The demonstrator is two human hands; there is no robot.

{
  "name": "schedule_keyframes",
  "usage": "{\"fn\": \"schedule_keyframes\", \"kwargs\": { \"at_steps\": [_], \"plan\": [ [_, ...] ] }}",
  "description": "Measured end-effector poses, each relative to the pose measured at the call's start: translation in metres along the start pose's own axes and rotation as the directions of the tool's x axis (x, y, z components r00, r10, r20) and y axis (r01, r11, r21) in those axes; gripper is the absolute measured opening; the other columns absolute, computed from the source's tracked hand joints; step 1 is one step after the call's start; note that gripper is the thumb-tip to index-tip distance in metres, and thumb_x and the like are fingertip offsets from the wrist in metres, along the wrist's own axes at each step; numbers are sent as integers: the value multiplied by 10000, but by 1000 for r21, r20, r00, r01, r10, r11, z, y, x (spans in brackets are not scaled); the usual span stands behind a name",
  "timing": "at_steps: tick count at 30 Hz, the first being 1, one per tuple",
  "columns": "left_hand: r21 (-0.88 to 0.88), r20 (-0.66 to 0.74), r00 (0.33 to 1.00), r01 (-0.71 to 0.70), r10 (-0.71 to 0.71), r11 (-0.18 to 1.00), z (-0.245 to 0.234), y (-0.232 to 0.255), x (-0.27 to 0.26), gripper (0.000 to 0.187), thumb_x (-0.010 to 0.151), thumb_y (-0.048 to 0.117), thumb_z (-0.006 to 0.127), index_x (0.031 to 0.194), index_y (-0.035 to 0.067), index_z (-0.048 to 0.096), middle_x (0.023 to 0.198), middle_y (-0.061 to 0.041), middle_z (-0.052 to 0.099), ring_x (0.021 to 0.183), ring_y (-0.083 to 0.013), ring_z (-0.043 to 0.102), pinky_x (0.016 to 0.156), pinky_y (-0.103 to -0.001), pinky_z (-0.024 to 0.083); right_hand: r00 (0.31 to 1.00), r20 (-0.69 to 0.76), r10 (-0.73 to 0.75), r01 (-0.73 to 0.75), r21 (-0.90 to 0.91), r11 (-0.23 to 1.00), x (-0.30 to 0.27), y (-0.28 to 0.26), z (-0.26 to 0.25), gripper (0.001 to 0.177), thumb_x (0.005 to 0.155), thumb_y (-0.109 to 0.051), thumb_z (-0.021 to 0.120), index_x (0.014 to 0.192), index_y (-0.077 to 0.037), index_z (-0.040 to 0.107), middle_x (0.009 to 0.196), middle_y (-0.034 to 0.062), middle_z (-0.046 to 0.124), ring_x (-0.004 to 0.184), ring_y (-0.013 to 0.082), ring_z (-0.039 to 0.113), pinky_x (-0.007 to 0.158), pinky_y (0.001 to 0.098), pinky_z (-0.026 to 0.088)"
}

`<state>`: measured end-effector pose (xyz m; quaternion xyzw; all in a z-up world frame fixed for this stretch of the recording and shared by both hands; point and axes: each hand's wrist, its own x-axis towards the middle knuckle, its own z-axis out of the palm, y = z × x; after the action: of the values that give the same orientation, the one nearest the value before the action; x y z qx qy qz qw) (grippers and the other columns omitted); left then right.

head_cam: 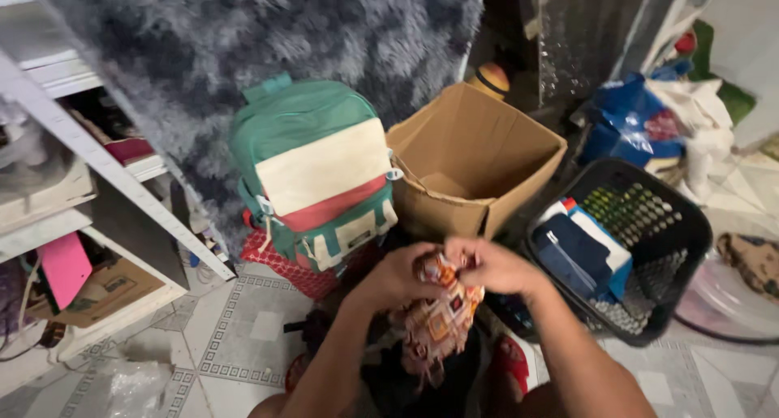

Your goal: The person sits on the floor and folds clothing items one at a time, including a navy garment, a patterned cloth, and white shirts, placing each folded item into a black laundry basket. A green backpack and an open cardboard box sit nearby but are not packed.

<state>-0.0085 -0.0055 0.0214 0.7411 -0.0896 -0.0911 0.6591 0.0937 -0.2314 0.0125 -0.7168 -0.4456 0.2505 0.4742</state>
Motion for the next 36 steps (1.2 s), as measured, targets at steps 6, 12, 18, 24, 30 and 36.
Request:
{"fn": "schedule_keyframes", "kwargs": {
  "at_steps": [6,12,18,24,30,36],
  "plan": [
    [33,-69,992,-102,104,994,-1,1,0,478,746,227,848,1126,-34,718,989,-113,760,902,-174,700,827,-335,571,943,-256,211,-158,213,964,-7,-34,-19,429,692,124,565,1059,-98,585,827,-7,565,705,108,531,608,255,421],
    [539,-218,902,-207,372,817,-5,-18,9,549,707,218,848,1148,-66,686,1048,-241,738,986,-357,710,839,-396,561,944,-305,128,-119,45,992,-12,-55,-10,670,707,85,598,1346,-117,615,974,-6,674,863,91,651,801,240,549],
    [454,-201,979,68,28,888,-7,-12,7,538,699,219,769,1181,-2,678,1005,-207,749,933,-332,757,824,-394,583,957,-190,220,-255,-186,949,-2,-39,-4,422,733,-63,806,1143,-65,705,948,31,741,872,136,681,825,287,542],
    [687,-216,930,-72,298,723,-15,-7,2,472,648,164,793,1097,40,719,981,-234,712,956,-420,674,827,-480,540,960,-277,47,-119,-252,960,3,-9,-10,283,775,-49,721,1054,-33,678,915,98,702,883,178,681,798,336,547],
    [572,-340,938,150,67,807,-19,-11,3,381,784,219,718,1138,77,697,993,-219,733,978,-411,693,848,-487,545,908,-364,206,-303,-233,924,2,-7,-11,312,814,-78,705,1121,-42,661,923,124,733,884,210,700,828,345,542],
    [416,-492,858,81,149,906,-6,-28,17,342,882,240,633,1177,74,689,1039,-224,749,1003,-411,708,859,-471,559,860,-474,191,-315,-197,929,8,-21,1,340,826,-87,675,1165,-56,678,979,159,744,902,235,719,842,361,542]
  ]
}}
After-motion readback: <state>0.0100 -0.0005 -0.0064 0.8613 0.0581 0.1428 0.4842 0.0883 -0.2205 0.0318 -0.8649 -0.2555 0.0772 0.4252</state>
